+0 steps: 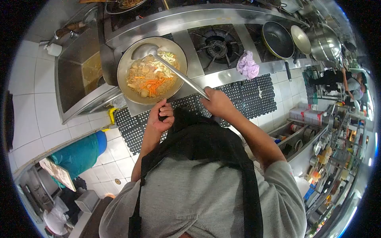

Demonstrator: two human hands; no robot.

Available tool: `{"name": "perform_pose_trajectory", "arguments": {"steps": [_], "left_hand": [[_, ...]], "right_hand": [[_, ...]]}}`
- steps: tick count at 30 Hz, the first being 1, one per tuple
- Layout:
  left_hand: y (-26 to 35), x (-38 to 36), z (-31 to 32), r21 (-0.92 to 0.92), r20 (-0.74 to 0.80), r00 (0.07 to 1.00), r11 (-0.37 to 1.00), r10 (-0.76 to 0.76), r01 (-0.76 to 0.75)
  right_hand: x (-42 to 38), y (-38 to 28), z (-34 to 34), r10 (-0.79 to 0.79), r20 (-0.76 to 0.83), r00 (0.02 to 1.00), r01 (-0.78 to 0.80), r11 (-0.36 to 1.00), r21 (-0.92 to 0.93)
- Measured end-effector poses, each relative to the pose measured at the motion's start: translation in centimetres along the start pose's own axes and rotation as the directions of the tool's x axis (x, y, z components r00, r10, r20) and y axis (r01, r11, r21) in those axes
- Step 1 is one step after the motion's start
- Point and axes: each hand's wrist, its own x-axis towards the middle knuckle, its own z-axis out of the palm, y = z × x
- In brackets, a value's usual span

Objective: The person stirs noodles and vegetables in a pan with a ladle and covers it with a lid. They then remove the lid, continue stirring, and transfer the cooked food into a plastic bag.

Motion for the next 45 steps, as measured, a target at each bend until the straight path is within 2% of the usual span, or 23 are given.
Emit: {"name": "perform_pose_trajectory", "arguments": {"steps": [3,7,9,13,15,17,19,21,22,23,24,26,27,29,30,33,34,37,38,41,43,44,45], "left_hand": [[0.3,-0.3,0.2,0.069,-0.016,1.000,0.997,-0.017,0.018],[1.0,-0.5,-0.7,0.100,-0.046,0.998,0.994,-0.035,0.039],[1.2,-0.7,-0.8,0.067,0.043,0.994,0.993,-0.098,0.095],[1.3,-2.5,-2.0,0.111,0.048,0.992,0.988,-0.115,0.109],[-3.7,-6.8,3.4,0.502,-0.079,0.956,0.840,0.283,-0.207],[-2.1,-7.0,0.9,0.163,-0.146,0.989,0.987,0.017,0.007],[0.2,-9.0,3.2,0.274,-0.156,0.987,0.958,-0.039,0.081],[7.7,-8.2,-1.6,0.638,-0.060,0.995,0.764,-0.081,0.100],[11.0,-8.7,-3.6,0.806,-0.081,0.996,0.587,-0.028,0.082],[13.4,-9.5,-4.2,0.925,-0.076,0.997,0.374,0.030,0.059],[16.0,-10.3,-5.4,0.936,-0.090,0.996,0.339,-0.019,0.091],[18.9,-10.2,-7.1,0.797,-0.178,0.982,0.594,0.055,0.111],[19.3,-10.0,-6.0,0.811,-0.190,0.981,0.568,0.025,0.142],[19.9,-9.1,-3.2,0.875,-0.235,0.964,0.404,-0.128,0.267],[20.2,-8.3,-2.8,0.730,-0.221,0.928,0.581,-0.300,0.361],[19.6,-6.3,0.1,0.725,-0.302,0.911,0.552,-0.282,0.411],[17.5,-6.1,2.2,0.735,-0.322,0.896,0.516,-0.306,0.440],[9.0,-4.6,9.6,0.553,-0.294,0.816,0.608,-0.498,0.570],[7.0,-5.1,10.6,0.563,-0.306,0.812,0.594,-0.496,0.575],[4.1,-2.1,11.4,0.565,-0.397,0.776,0.535,-0.490,0.628],[4.0,0.2,9.4,0.514,-0.248,0.664,0.485,-0.705,0.708],[5.6,2.1,8.8,0.511,-0.258,0.652,0.471,-0.713,0.719],[8.4,4.0,9.1,0.821,-0.355,0.675,0.129,-0.647,0.556]], "right_hand": [[1.9,0.6,1.8,-0.057,-0.061,0.996,0.055,0.998,-0.039],[1.2,1.6,2.6,0.021,0.074,0.997,-0.005,0.977,-0.213],[-0.4,1.8,1.9,0.029,0.078,0.997,-0.017,0.987,-0.158],[-2.4,1.6,2.7,0.044,0.104,0.994,-0.034,0.995,-0.095],[-3.1,1.5,2.2,0.067,0.132,0.989,-0.057,0.996,-0.075],[-4.4,1.1,1.4,0.121,0.140,0.983,-0.113,0.991,-0.065],[-3.2,0.3,2.9,0.132,0.141,0.981,-0.127,0.991,-0.043],[-2.7,-2.1,3.1,0.129,0.096,0.987,-0.126,0.991,-0.037],[-2.4,-2.8,3.7,0.116,0.077,0.990,-0.114,0.993,-0.027],[-2.4,-3.8,4.0,0.170,0.034,0.985,-0.169,0.985,-0.013],[-2.4,-5.0,4.4,0.140,-0.013,0.990,-0.140,0.990,0.035],[-3.9,-5.3,4.1,0.145,-0.088,0.986,-0.137,0.986,0.097],[-4.8,-5.4,3.7,0.155,-0.108,0.982,-0.142,0.983,0.119],[-6.3,-4.9,3.4,0.192,-0.153,0.969,-0.169,0.974,0.151],[-7.1,-4.6,3.3,0.226,-0.152,0.962,-0.199,0.964,0.175],[-11.7,-4.2,2.6,0.342,-0.194,0.919,-0.279,0.915,0.291],[-13.6,-4.0,2.5,0.372,-0.225,0.901,-0.295,0.903,0.311],[-17.5,-3.6,2.1,0.454,-0.286,0.844,-0.330,0.860,0.389],[-19.2,-4.5,1.8,0.487,-0.303,0.819,-0.363,0.850,0.381],[-22.5,-4.3,0.9,0.561,-0.349,0.751,-0.441,0.819,0.368],[-24.3,-4.8,0.5,0.612,-0.366,0.702,-0.505,0.789,0.351],[-24.9,-4.6,0.8,0.611,-0.389,0.690,-0.498,0.790,0.358],[-25.4,-5.1,0.8,0.619,-0.389,0.682,-0.504,0.784,0.362]]}}
